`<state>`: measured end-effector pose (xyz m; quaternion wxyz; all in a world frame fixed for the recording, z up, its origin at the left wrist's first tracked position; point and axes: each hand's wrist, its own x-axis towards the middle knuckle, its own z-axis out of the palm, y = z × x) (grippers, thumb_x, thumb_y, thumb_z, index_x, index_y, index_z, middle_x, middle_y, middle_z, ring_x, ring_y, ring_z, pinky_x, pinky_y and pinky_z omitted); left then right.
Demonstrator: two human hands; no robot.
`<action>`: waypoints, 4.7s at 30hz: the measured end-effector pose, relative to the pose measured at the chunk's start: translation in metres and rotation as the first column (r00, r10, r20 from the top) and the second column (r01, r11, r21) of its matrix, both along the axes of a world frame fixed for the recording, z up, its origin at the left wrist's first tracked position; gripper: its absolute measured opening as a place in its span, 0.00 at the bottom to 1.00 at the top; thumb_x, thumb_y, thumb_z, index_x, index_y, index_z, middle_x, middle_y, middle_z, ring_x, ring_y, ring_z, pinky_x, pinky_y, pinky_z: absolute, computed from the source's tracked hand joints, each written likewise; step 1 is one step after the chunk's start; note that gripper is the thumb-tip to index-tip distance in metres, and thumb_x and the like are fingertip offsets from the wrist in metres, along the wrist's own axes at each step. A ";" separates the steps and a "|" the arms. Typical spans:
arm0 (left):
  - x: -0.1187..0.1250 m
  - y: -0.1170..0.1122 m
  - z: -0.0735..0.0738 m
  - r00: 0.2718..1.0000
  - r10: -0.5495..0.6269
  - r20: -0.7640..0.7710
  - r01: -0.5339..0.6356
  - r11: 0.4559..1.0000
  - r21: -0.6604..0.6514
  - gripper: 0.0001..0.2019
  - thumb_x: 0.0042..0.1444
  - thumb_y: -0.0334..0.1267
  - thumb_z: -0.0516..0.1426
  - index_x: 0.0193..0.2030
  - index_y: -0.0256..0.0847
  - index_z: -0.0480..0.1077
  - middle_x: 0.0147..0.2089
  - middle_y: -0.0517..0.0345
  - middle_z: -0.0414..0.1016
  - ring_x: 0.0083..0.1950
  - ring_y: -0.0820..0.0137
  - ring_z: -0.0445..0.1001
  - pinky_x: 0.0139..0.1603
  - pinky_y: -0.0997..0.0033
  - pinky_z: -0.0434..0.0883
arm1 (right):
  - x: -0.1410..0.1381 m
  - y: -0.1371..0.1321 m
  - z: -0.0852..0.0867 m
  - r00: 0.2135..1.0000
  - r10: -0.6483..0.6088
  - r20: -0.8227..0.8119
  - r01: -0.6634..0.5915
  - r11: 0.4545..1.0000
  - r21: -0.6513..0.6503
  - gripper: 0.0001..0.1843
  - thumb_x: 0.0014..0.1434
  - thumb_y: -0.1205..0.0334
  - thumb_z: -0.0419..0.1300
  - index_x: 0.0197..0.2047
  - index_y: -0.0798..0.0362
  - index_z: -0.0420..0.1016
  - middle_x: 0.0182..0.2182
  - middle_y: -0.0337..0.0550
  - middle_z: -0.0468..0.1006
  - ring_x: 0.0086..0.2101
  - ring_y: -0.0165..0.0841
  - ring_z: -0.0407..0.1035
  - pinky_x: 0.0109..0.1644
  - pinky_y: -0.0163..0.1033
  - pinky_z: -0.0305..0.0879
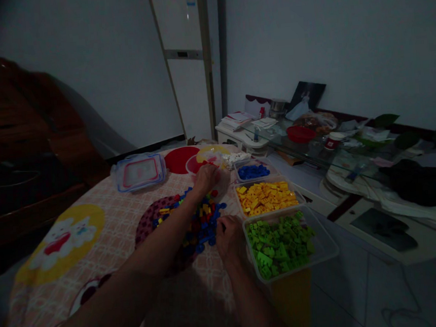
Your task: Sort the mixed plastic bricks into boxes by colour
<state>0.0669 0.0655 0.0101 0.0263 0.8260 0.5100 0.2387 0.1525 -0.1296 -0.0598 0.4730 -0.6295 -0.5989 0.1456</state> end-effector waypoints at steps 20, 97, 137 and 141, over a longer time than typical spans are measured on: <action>-0.175 -0.062 -0.050 0.876 0.442 0.194 -0.394 0.886 -0.243 0.21 0.63 0.41 0.51 0.58 0.35 0.72 0.59 0.43 0.76 0.61 0.59 0.73 0.63 0.58 0.68 | 0.000 0.006 -0.005 0.999 -0.014 -0.030 0.016 0.999 0.048 0.13 0.60 0.66 0.53 0.33 0.52 0.80 0.34 0.47 0.80 0.39 0.37 0.71 0.47 0.41 0.65; -0.074 -0.036 -0.027 0.993 0.074 0.094 -0.060 0.989 -0.137 0.07 0.43 0.35 0.67 0.32 0.47 0.82 0.40 0.53 0.81 0.47 0.57 0.77 0.51 0.63 0.71 | -0.002 0.011 -0.008 0.993 -0.069 -0.096 0.073 0.997 0.039 0.13 0.63 0.59 0.53 0.33 0.52 0.77 0.29 0.43 0.79 0.33 0.36 0.70 0.39 0.38 0.62; -0.051 -0.023 -0.016 0.255 0.185 0.949 0.117 0.968 -0.220 0.22 0.52 0.34 0.60 0.55 0.33 0.74 0.47 0.47 0.82 0.44 0.66 0.82 0.48 0.65 0.79 | -0.001 0.009 -0.005 0.997 -0.043 -0.058 0.044 0.999 0.016 0.14 0.62 0.60 0.53 0.32 0.52 0.78 0.29 0.43 0.79 0.32 0.36 0.71 0.39 0.38 0.63; -0.057 -0.023 -0.012 0.312 0.106 0.944 0.108 0.983 -0.146 0.24 0.52 0.33 0.60 0.58 0.35 0.73 0.55 0.46 0.80 0.52 0.63 0.80 0.52 0.65 0.77 | -0.001 0.009 -0.006 0.998 -0.037 -0.045 0.038 0.999 0.029 0.14 0.62 0.60 0.53 0.33 0.51 0.79 0.31 0.44 0.80 0.35 0.37 0.72 0.41 0.39 0.64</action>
